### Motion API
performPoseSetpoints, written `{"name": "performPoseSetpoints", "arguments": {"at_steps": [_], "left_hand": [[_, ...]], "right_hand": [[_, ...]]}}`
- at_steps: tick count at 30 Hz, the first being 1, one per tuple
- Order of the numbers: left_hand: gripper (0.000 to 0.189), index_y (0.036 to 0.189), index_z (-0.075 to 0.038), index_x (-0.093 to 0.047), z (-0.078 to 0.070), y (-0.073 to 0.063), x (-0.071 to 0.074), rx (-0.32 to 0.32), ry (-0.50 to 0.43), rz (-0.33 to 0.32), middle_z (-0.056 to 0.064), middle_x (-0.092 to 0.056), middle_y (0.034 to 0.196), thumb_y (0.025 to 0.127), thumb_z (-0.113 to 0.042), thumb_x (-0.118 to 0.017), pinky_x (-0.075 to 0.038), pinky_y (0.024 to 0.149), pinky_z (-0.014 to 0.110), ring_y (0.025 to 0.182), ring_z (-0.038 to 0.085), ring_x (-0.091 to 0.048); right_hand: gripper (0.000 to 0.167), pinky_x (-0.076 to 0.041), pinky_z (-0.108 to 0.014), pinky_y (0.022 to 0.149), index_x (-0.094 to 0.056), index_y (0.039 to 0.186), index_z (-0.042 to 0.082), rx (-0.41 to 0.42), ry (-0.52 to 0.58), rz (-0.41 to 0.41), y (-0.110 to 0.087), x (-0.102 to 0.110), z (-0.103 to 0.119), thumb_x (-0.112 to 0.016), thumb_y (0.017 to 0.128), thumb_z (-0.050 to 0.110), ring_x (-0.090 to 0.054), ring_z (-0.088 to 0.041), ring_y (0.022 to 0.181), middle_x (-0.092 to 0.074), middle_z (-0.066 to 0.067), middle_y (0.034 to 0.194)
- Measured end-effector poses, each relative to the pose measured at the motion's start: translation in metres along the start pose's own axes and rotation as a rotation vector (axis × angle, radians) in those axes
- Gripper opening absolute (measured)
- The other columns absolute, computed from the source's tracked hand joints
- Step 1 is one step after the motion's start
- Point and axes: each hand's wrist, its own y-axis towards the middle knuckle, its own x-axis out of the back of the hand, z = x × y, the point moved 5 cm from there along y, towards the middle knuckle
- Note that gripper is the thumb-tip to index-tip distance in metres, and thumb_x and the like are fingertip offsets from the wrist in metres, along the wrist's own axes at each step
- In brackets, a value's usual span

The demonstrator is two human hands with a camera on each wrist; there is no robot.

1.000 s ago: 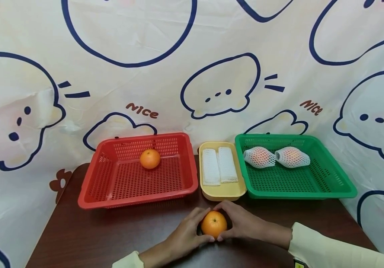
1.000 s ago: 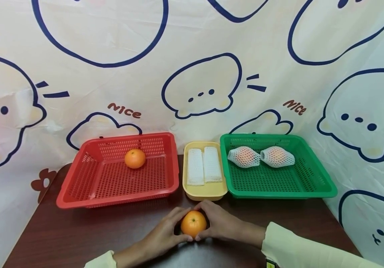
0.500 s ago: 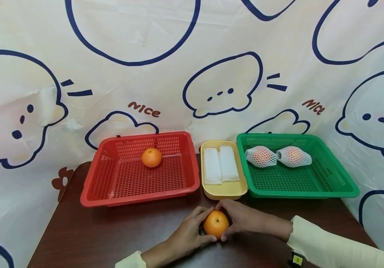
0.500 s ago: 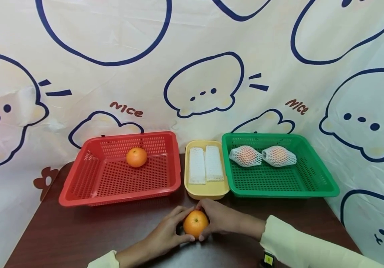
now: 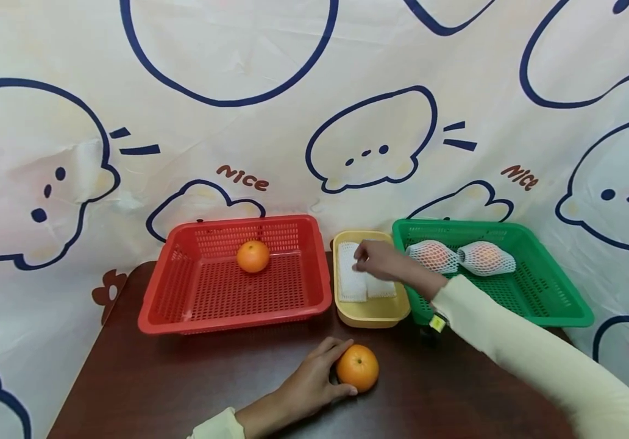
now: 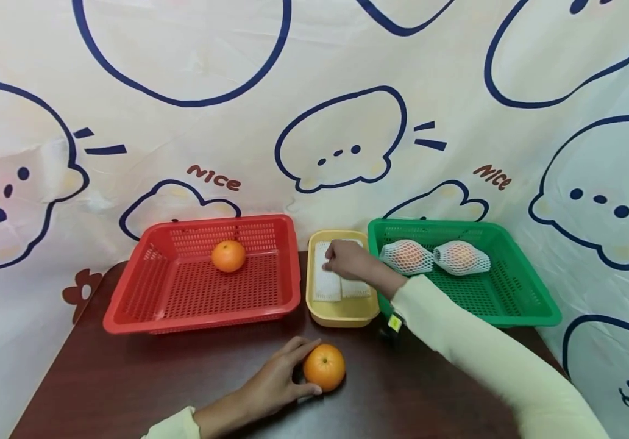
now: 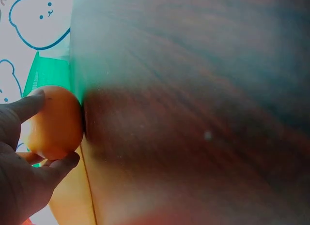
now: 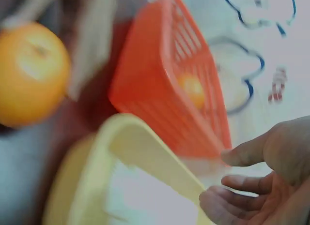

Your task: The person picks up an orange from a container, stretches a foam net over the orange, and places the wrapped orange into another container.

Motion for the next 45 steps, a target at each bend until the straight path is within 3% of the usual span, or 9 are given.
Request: {"name": "performPoseSetpoints", "arguments": {"at_steps": [6, 8, 12, 15, 18, 21, 29, 40, 45], "left_hand": [[0.079, 0.149, -0.002, -0.05, -0.001, 0.002, 0.0, -0.006, 0.002, 0.0, -0.003, -0.058, 0.133, 0.084, -0.03, -0.086, -0.053, 0.104, 0.029, 0.122, 0.01, -0.059], [0.079, 0.149, -0.002, -0.051, -0.001, 0.002, 0.0, -0.008, -0.004, 0.001, -0.003, -0.059, 0.133, 0.084, -0.03, -0.086, -0.052, 0.104, 0.029, 0.122, 0.01, -0.059], [0.079, 0.148, -0.003, -0.051, 0.0, 0.002, 0.0, -0.002, -0.016, 0.003, -0.003, -0.059, 0.132, 0.083, -0.03, -0.087, -0.052, 0.105, 0.029, 0.122, 0.01, -0.059], [0.079, 0.148, -0.003, -0.052, 0.001, 0.002, 0.0, -0.002, -0.015, -0.003, -0.003, -0.059, 0.132, 0.082, -0.029, -0.087, -0.052, 0.105, 0.029, 0.122, 0.011, -0.06], [0.079, 0.147, -0.002, -0.052, 0.001, 0.002, 0.001, -0.007, -0.014, -0.003, -0.002, -0.06, 0.132, 0.082, -0.029, -0.087, -0.052, 0.105, 0.029, 0.122, 0.011, -0.06], [0.079, 0.147, -0.002, -0.052, 0.002, 0.002, 0.0, 0.001, -0.017, 0.0, -0.002, -0.06, 0.132, 0.082, -0.029, -0.087, -0.052, 0.105, 0.029, 0.122, 0.011, -0.06], [0.078, 0.146, -0.002, -0.053, 0.0, 0.003, 0.001, -0.007, -0.007, 0.003, -0.002, -0.06, 0.131, 0.081, -0.027, -0.089, -0.052, 0.105, 0.029, 0.12, 0.011, -0.06], [0.081, 0.144, -0.003, -0.053, 0.003, 0.01, 0.004, -0.017, 0.041, 0.048, -0.001, -0.06, 0.13, 0.078, -0.029, -0.09, -0.052, 0.106, 0.03, 0.119, 0.009, -0.059], [0.083, 0.143, -0.004, -0.054, 0.004, 0.011, 0.005, -0.02, 0.051, 0.054, -0.001, -0.06, 0.131, 0.075, -0.033, -0.091, -0.051, 0.107, 0.031, 0.12, 0.01, -0.059]], "right_hand": [[0.023, -0.047, -0.024, 0.068, -0.059, 0.097, 0.002, -0.252, 0.056, 0.039, 0.046, 0.005, -0.016, -0.065, 0.1, 0.025, -0.058, -0.015, 0.077, -0.059, -0.004, 0.083], [0.023, -0.05, -0.025, 0.069, -0.056, 0.098, 0.002, -0.304, 0.079, 0.066, 0.055, 0.002, -0.021, -0.064, 0.1, 0.024, -0.058, -0.014, 0.073, -0.054, -0.003, 0.08], [0.028, -0.053, -0.028, 0.079, -0.056, 0.112, 0.002, -0.344, 0.047, 0.118, 0.065, -0.006, -0.028, -0.064, 0.1, 0.027, -0.058, -0.016, 0.076, -0.05, -0.003, 0.084], [0.024, -0.051, -0.026, 0.072, -0.057, 0.102, 0.003, -0.326, 0.059, 0.126, 0.069, -0.015, -0.028, -0.064, 0.099, 0.026, -0.055, -0.015, 0.07, -0.046, -0.001, 0.073], [0.021, -0.049, -0.026, 0.064, -0.053, 0.09, 0.005, -0.326, 0.163, 0.099, 0.073, -0.022, -0.027, -0.066, 0.098, 0.02, -0.05, -0.014, 0.061, -0.041, 0.002, 0.06], [0.019, -0.049, -0.027, 0.062, -0.051, 0.093, 0.004, -0.347, 0.287, 0.077, 0.076, -0.029, -0.027, -0.066, 0.099, 0.016, -0.046, -0.013, 0.056, -0.039, 0.002, 0.057], [0.03, -0.054, -0.023, 0.065, -0.057, 0.12, 0.001, -0.473, 0.362, 0.073, 0.082, -0.039, -0.03, -0.068, 0.098, 0.018, -0.051, -0.014, 0.063, -0.049, -0.004, 0.077], [0.015, -0.06, -0.026, 0.067, -0.062, 0.098, 0.001, -0.359, 0.295, -0.02, 0.08, -0.025, -0.031, -0.069, 0.095, 0.013, -0.061, -0.016, 0.076, -0.061, -0.008, 0.097], [0.026, -0.059, -0.032, 0.088, -0.063, 0.117, -0.002, -0.303, 0.394, -0.014, 0.067, -0.015, -0.036, -0.066, 0.098, 0.015, -0.061, -0.021, 0.099, -0.064, -0.014, 0.121]]}}
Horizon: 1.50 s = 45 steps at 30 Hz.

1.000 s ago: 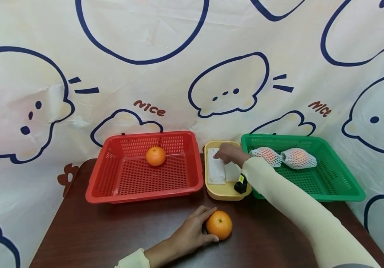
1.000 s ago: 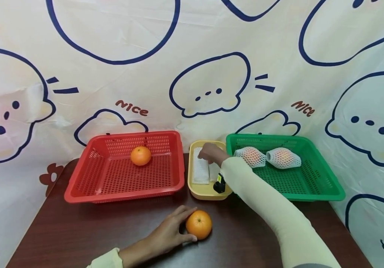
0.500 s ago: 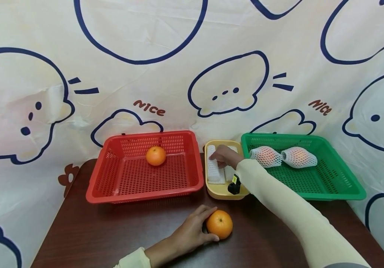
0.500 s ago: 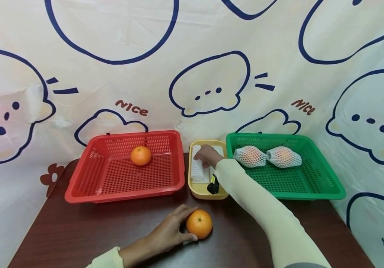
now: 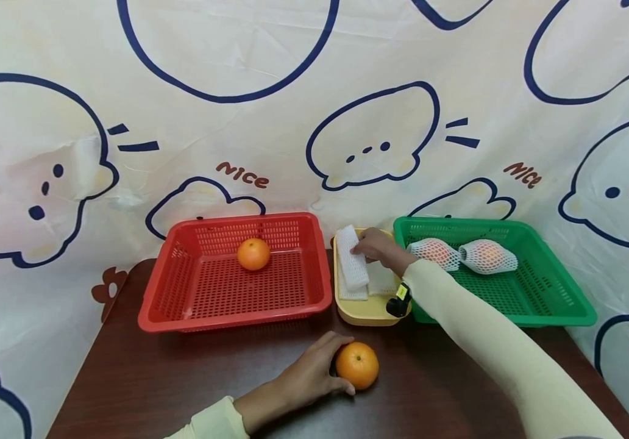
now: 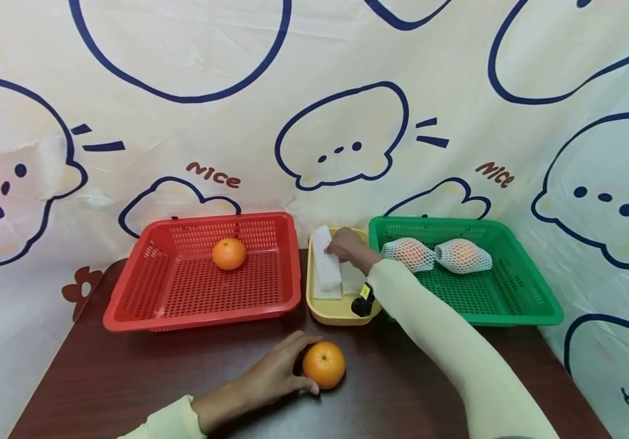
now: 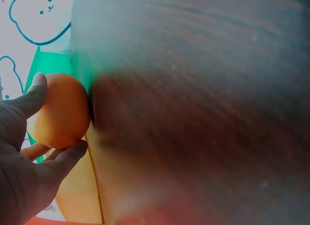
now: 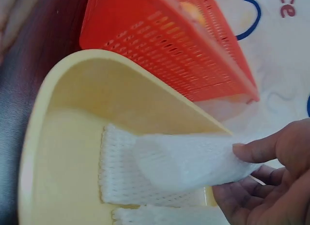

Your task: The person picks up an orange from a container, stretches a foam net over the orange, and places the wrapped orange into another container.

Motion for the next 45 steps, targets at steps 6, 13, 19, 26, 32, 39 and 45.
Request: {"name": "performPoseSetpoints", "arguments": {"at_steps": [6, 13, 19, 26, 32, 39, 45], "left_hand": [[0.083, 0.143, -0.004, -0.053, -0.002, 0.0, 0.001, -0.027, 0.022, 0.007, 0.0, -0.059, 0.132, 0.075, -0.033, -0.091, -0.051, 0.107, 0.032, 0.122, 0.011, -0.059], [0.085, 0.147, -0.006, -0.05, -0.005, -0.001, 0.001, -0.03, 0.102, 0.002, -0.001, -0.058, 0.136, 0.078, -0.038, -0.089, -0.054, 0.104, 0.034, 0.123, 0.012, -0.06], [0.077, 0.151, -0.01, -0.045, -0.018, 0.002, 0.021, -0.015, 0.059, -0.077, 0.002, -0.057, 0.142, 0.09, -0.045, -0.076, -0.053, 0.106, 0.04, 0.128, 0.019, -0.06], [0.053, 0.143, -0.013, -0.046, -0.05, 0.01, 0.087, -0.025, -0.164, -0.418, 0.001, -0.059, 0.133, 0.099, -0.031, -0.069, -0.056, 0.098, 0.039, 0.117, 0.018, -0.06], [0.032, 0.124, -0.015, -0.06, -0.064, 0.013, 0.124, 0.034, 0.021, -0.554, -0.001, -0.061, 0.109, 0.101, -0.036, -0.065, -0.055, 0.082, 0.034, 0.1, 0.016, -0.06], [0.041, 0.136, -0.016, -0.056, -0.073, 0.016, 0.142, -0.012, -0.149, -0.513, 0.002, -0.064, 0.126, 0.099, -0.03, -0.068, -0.056, 0.101, 0.041, 0.115, 0.018, -0.063], [0.037, 0.125, -0.017, -0.065, -0.083, 0.02, 0.146, -0.019, -0.334, -0.433, -0.002, -0.068, 0.119, 0.091, -0.018, -0.078, -0.058, 0.097, 0.032, 0.107, 0.014, -0.066]], "right_hand": [[0.04, -0.053, -0.042, 0.106, -0.053, 0.136, 0.0, 0.053, 0.139, 0.037, -0.033, 0.011, 0.005, -0.064, 0.102, 0.018, -0.058, -0.028, 0.115, -0.058, -0.017, 0.135], [0.035, -0.053, -0.046, 0.106, -0.053, 0.128, 0.004, 0.17, 0.244, 0.059, -0.082, 0.027, 0.017, -0.068, 0.099, 0.018, -0.054, -0.028, 0.114, -0.055, -0.015, 0.124], [0.026, -0.059, -0.039, 0.094, -0.056, 0.111, 0.004, 0.339, 0.28, 0.044, -0.121, 0.038, 0.024, -0.072, 0.097, 0.018, -0.055, -0.026, 0.102, -0.056, -0.01, 0.105], [0.046, -0.059, -0.039, 0.096, -0.058, 0.135, 0.008, 0.389, 0.261, 0.082, -0.16, 0.035, 0.024, -0.076, 0.094, 0.021, -0.062, -0.027, 0.108, -0.066, -0.012, 0.125], [0.056, -0.059, -0.041, 0.097, -0.055, 0.142, 0.012, 0.401, 0.265, 0.044, -0.183, 0.035, 0.026, -0.079, 0.092, 0.024, -0.063, -0.03, 0.114, -0.065, -0.011, 0.132], [0.05, -0.061, -0.041, 0.093, -0.06, 0.135, 0.009, 0.504, 0.24, 0.04, -0.205, 0.033, 0.029, -0.08, 0.091, 0.019, -0.064, -0.03, 0.113, -0.064, -0.013, 0.132], [0.04, -0.061, -0.037, 0.091, -0.063, 0.124, 0.005, 0.625, 0.234, 0.071, -0.217, 0.026, 0.032, -0.081, 0.089, 0.013, -0.067, -0.027, 0.106, -0.063, -0.014, 0.125]]}}
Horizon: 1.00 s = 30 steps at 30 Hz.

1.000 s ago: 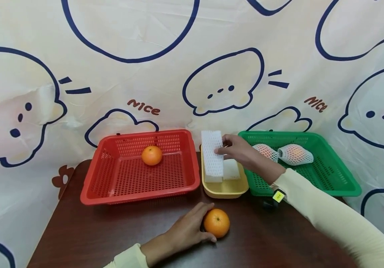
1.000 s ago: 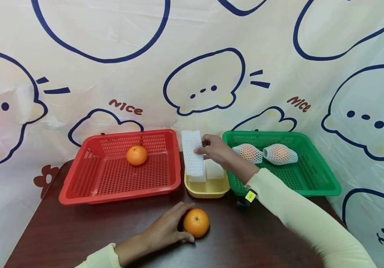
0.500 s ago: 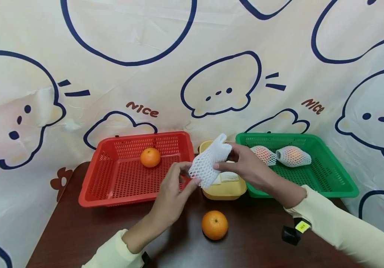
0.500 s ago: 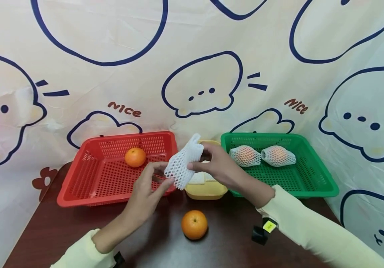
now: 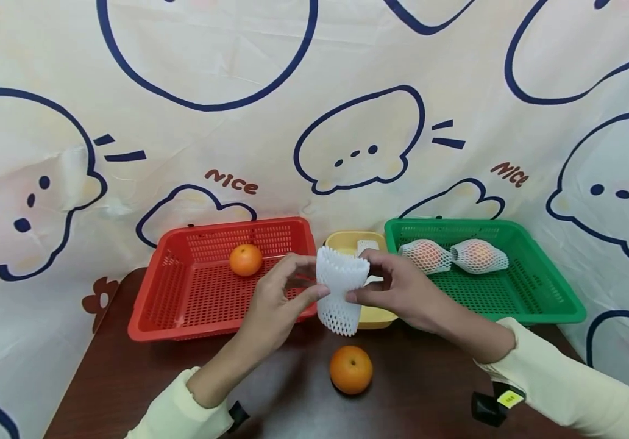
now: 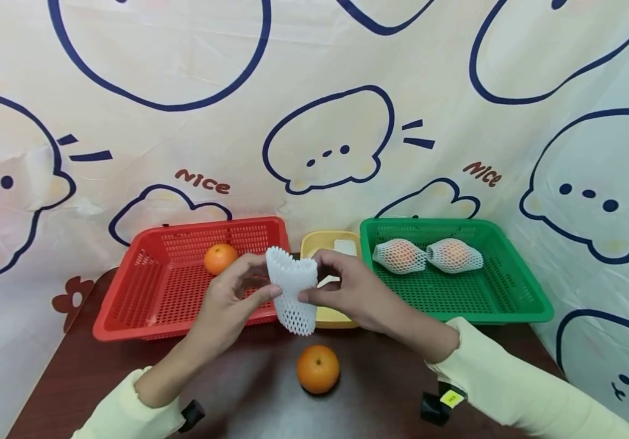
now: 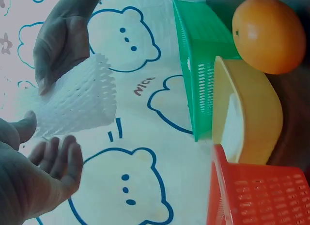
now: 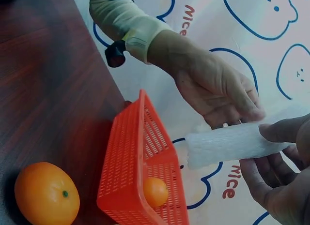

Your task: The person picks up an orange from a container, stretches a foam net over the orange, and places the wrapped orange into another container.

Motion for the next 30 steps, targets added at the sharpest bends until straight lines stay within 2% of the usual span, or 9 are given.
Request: {"name": "performPoseSetpoints", "arguments": {"at_steps": [3, 7, 11, 13, 16, 18, 20, 24, 30], "left_hand": [[0.026, 0.113, -0.015, -0.07, -0.004, 0.0, 0.001, -0.007, -0.025, -0.023, -0.001, -0.07, 0.11, 0.089, -0.012, -0.079, -0.058, 0.092, 0.028, 0.1, 0.014, -0.066], [0.02, 0.105, -0.012, -0.073, -0.006, 0.0, 0.002, -0.036, -0.053, -0.056, 0.0, -0.071, 0.104, 0.088, -0.006, -0.079, -0.06, 0.087, 0.026, 0.095, 0.014, -0.067], [0.017, 0.102, -0.011, -0.074, -0.006, 0.0, 0.002, -0.078, -0.074, -0.077, 0.001, -0.07, 0.101, 0.087, -0.003, -0.078, -0.061, 0.084, 0.026, 0.093, 0.016, -0.068], [0.017, 0.102, -0.01, -0.074, -0.006, 0.0, 0.004, -0.097, -0.089, -0.085, 0.002, -0.07, 0.101, 0.088, -0.002, -0.077, -0.061, 0.084, 0.026, 0.094, 0.017, -0.068], [0.019, 0.106, -0.008, -0.073, -0.007, -0.001, 0.006, -0.113, -0.118, -0.089, 0.005, -0.07, 0.104, 0.088, -0.001, -0.076, -0.06, 0.087, 0.026, 0.095, 0.018, -0.068], [0.022, 0.109, -0.007, -0.073, -0.006, -0.002, 0.007, -0.118, -0.127, -0.086, 0.006, -0.07, 0.107, 0.089, 0.0, -0.075, -0.06, 0.09, 0.027, 0.097, 0.018, -0.068], [0.023, 0.112, -0.006, -0.072, -0.007, -0.002, 0.007, -0.129, -0.124, -0.077, 0.007, -0.07, 0.108, 0.089, 0.0, -0.074, -0.06, 0.089, 0.027, 0.097, 0.018, -0.067], [0.024, 0.113, -0.006, -0.072, -0.007, -0.002, 0.004, -0.145, -0.108, -0.046, 0.006, -0.07, 0.11, 0.09, 0.0, -0.073, -0.06, 0.088, 0.026, 0.098, 0.017, -0.066], [0.024, 0.115, -0.006, -0.072, -0.006, -0.004, -0.001, -0.145, -0.087, 0.007, 0.005, -0.07, 0.112, 0.092, -0.001, -0.071, -0.059, 0.088, 0.025, 0.099, 0.017, -0.064]], "right_hand": [[0.041, -0.062, -0.035, 0.09, -0.064, 0.123, 0.005, 0.013, 0.013, 0.021, -0.001, -0.004, 0.002, -0.082, 0.088, 0.013, -0.067, -0.027, 0.105, -0.062, -0.014, 0.124], [0.049, -0.061, -0.033, 0.091, -0.062, 0.129, 0.008, -0.031, 0.032, 0.042, -0.001, -0.006, 0.0, -0.084, 0.086, 0.02, -0.066, -0.027, 0.106, -0.062, -0.012, 0.127], [0.062, -0.059, -0.038, 0.097, -0.054, 0.134, 0.007, -0.084, 0.136, 0.113, -0.001, -0.008, -0.005, -0.086, 0.085, 0.028, -0.062, -0.03, 0.116, -0.058, -0.014, 0.134], [0.059, -0.057, -0.04, 0.1, -0.05, 0.135, 0.007, -0.089, 0.182, 0.154, -0.001, -0.007, -0.007, -0.079, 0.091, 0.033, -0.058, -0.031, 0.12, -0.056, -0.015, 0.137], [0.05, -0.057, -0.039, 0.102, -0.046, 0.139, 0.006, -0.077, 0.229, 0.194, 0.001, -0.006, -0.01, -0.057, 0.104, 0.041, -0.055, -0.032, 0.123, -0.053, -0.016, 0.139], [0.051, -0.056, -0.039, 0.103, -0.048, 0.139, 0.006, -0.114, 0.234, 0.196, 0.005, -0.006, -0.014, -0.045, 0.108, 0.046, -0.056, -0.032, 0.123, -0.053, -0.016, 0.139], [0.052, -0.056, -0.04, 0.104, -0.048, 0.141, 0.005, -0.187, 0.246, 0.199, 0.007, -0.008, -0.021, -0.041, 0.11, 0.046, -0.057, -0.03, 0.122, -0.053, -0.016, 0.139], [0.048, -0.054, -0.041, 0.105, -0.044, 0.147, 0.002, -0.37, 0.338, 0.254, 0.006, -0.017, -0.037, -0.044, 0.111, 0.034, -0.06, -0.028, 0.12, -0.053, -0.018, 0.141], [0.047, -0.054, -0.043, 0.105, -0.037, 0.149, -0.007, -0.444, 0.581, 0.343, 0.002, -0.034, -0.045, -0.047, 0.108, 0.014, -0.063, -0.029, 0.119, -0.053, -0.023, 0.144]]}}
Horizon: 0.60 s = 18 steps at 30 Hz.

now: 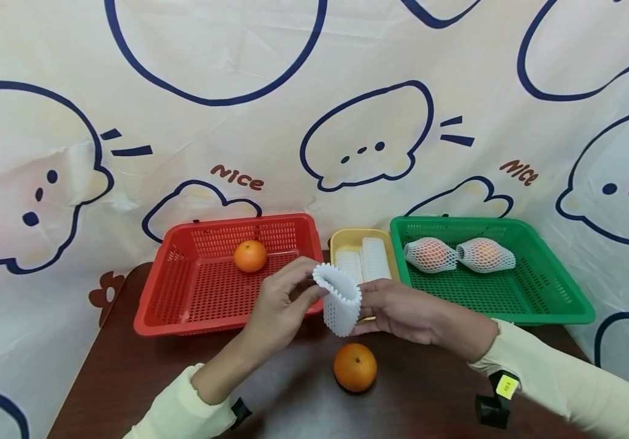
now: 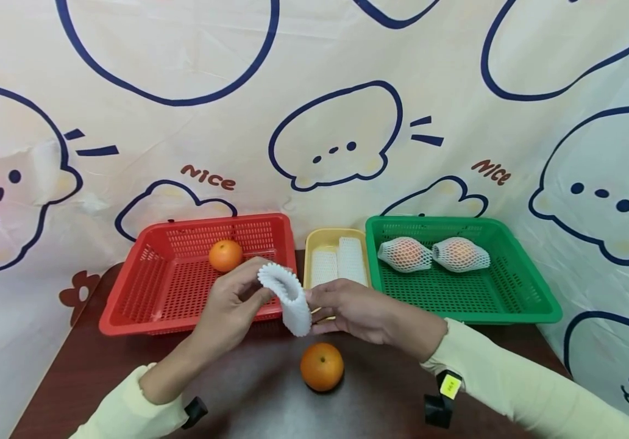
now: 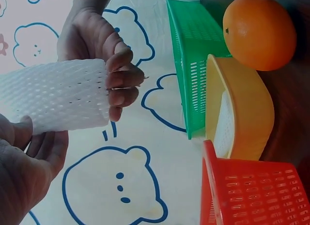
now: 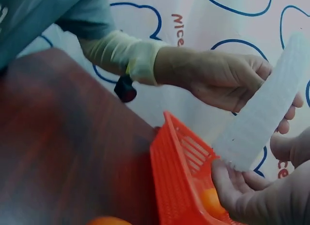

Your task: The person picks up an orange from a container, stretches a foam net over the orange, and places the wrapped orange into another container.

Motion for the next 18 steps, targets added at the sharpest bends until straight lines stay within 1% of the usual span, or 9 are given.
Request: {"name": "performPoseSetpoints", "arguments": {"at_steps": [3, 5, 8, 10, 12, 14, 15, 18], "left_hand": [[0.023, 0.116, -0.006, -0.071, 0.001, -0.001, -0.002, -0.015, 0.005, 0.012, 0.006, -0.07, 0.113, 0.093, -0.002, -0.07, -0.059, 0.087, 0.024, 0.098, 0.017, -0.064], [0.024, 0.117, -0.006, -0.072, 0.001, -0.002, -0.003, -0.029, 0.01, 0.016, 0.005, -0.07, 0.113, 0.093, -0.003, -0.07, -0.059, 0.087, 0.025, 0.099, 0.016, -0.064], [0.024, 0.118, -0.006, -0.072, 0.002, -0.004, -0.004, -0.047, 0.034, 0.017, 0.004, -0.07, 0.114, 0.094, -0.003, -0.069, -0.059, 0.088, 0.026, 0.101, 0.015, -0.064], [0.025, 0.119, -0.007, -0.071, 0.003, -0.005, -0.005, -0.048, 0.043, 0.01, 0.003, -0.07, 0.116, 0.094, -0.004, -0.07, -0.058, 0.091, 0.028, 0.105, 0.014, -0.065], [0.027, 0.121, -0.007, -0.07, 0.005, -0.007, -0.006, -0.036, 0.048, -0.004, 0.002, -0.069, 0.118, 0.095, -0.005, -0.069, -0.058, 0.095, 0.029, 0.108, 0.013, -0.065], [0.027, 0.123, -0.008, -0.069, 0.009, -0.009, -0.008, 0.001, 0.048, -0.032, 0.003, -0.068, 0.118, 0.097, -0.007, -0.068, -0.057, 0.093, 0.026, 0.106, 0.013, -0.063], [0.027, 0.124, -0.007, -0.068, 0.012, -0.01, -0.009, 0.03, 0.035, -0.045, 0.005, -0.068, 0.118, 0.097, -0.007, -0.066, -0.057, 0.091, 0.025, 0.105, 0.015, -0.062], [0.03, 0.132, -0.004, -0.064, 0.024, -0.014, -0.016, 0.173, -0.021, -0.073, 0.009, -0.068, 0.124, 0.103, -0.005, -0.058, -0.053, 0.092, 0.021, 0.111, 0.018, -0.061]], "right_hand": [[0.046, -0.055, -0.041, 0.103, -0.037, 0.146, -0.01, -0.011, 0.077, 0.002, 0.002, 0.0, -0.004, -0.047, 0.106, 0.01, -0.064, -0.027, 0.116, -0.056, -0.023, 0.139], [0.046, -0.056, -0.037, 0.101, -0.037, 0.145, -0.013, -0.022, 0.111, 0.001, 0.003, 0.001, -0.006, -0.047, 0.105, 0.007, -0.064, -0.025, 0.114, -0.058, -0.022, 0.134], [0.044, -0.056, -0.033, 0.097, -0.039, 0.143, -0.013, -0.038, 0.149, 0.002, 0.005, 0.003, -0.01, -0.047, 0.103, 0.005, -0.064, -0.022, 0.11, -0.062, -0.018, 0.126], [0.042, -0.056, -0.032, 0.096, -0.04, 0.142, -0.012, -0.039, 0.164, 0.013, 0.006, 0.003, -0.011, -0.048, 0.103, 0.004, -0.063, -0.021, 0.108, -0.062, -0.014, 0.123], [0.042, -0.055, -0.032, 0.097, -0.039, 0.142, -0.011, -0.033, 0.186, 0.018, 0.007, 0.004, -0.012, -0.048, 0.104, 0.004, -0.062, -0.02, 0.108, -0.061, -0.012, 0.123], [0.043, -0.055, -0.032, 0.099, -0.037, 0.145, -0.01, -0.02, 0.2, 0.02, 0.008, 0.005, -0.012, -0.047, 0.106, 0.006, -0.061, -0.02, 0.11, -0.06, -0.012, 0.126], [0.044, -0.055, -0.032, 0.1, -0.035, 0.146, -0.011, -0.009, 0.203, 0.02, 0.008, 0.006, -0.011, -0.047, 0.107, 0.007, -0.06, -0.02, 0.111, -0.059, -0.012, 0.128], [0.048, -0.055, -0.031, 0.1, -0.033, 0.149, -0.011, 0.009, 0.22, -0.019, 0.01, 0.008, -0.011, -0.046, 0.109, 0.012, -0.06, -0.02, 0.113, -0.056, -0.013, 0.133]]}}
